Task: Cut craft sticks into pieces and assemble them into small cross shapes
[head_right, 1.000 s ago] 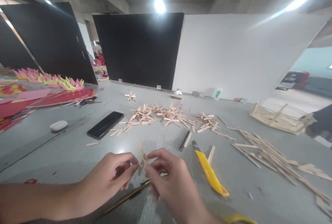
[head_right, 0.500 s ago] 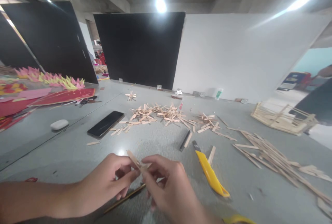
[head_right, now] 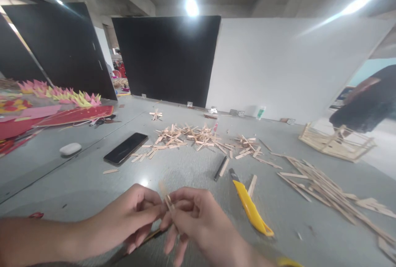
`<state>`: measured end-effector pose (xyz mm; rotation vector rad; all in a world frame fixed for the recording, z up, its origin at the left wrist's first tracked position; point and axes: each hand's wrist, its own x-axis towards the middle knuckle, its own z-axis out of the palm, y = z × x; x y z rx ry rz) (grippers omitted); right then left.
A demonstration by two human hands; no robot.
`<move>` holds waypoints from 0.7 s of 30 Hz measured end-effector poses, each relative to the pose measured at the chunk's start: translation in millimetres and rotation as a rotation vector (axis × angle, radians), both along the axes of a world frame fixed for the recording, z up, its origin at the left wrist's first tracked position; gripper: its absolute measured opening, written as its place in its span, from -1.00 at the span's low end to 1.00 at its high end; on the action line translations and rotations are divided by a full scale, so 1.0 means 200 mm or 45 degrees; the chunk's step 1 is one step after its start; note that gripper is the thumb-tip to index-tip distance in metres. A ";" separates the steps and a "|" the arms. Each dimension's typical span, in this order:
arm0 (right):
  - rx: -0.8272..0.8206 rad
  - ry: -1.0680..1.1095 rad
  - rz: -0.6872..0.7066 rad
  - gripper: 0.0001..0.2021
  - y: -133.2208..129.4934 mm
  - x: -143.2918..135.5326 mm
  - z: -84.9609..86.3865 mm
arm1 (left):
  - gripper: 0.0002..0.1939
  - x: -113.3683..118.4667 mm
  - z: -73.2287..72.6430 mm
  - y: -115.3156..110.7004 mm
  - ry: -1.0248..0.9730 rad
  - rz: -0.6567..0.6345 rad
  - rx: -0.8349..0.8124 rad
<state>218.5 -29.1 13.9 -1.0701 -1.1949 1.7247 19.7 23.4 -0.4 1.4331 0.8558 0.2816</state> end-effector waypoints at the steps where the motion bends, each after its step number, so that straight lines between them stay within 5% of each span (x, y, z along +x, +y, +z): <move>1: -0.004 0.032 0.007 -0.73 0.00 0.00 0.00 | -0.60 0.00 0.00 0.00 -0.005 -0.007 0.005; 7: -0.061 0.084 -0.007 -0.88 0.00 0.03 0.01 | -0.56 0.00 0.02 -0.03 0.013 -0.028 0.331; 13: -0.118 0.132 -0.013 -0.84 0.01 0.02 0.02 | -0.51 0.00 -0.01 -0.01 -0.070 -0.015 0.056; 21: -0.078 0.102 -0.016 -0.86 0.01 0.04 0.00 | -0.57 -0.01 0.00 -0.02 -0.013 -0.002 0.194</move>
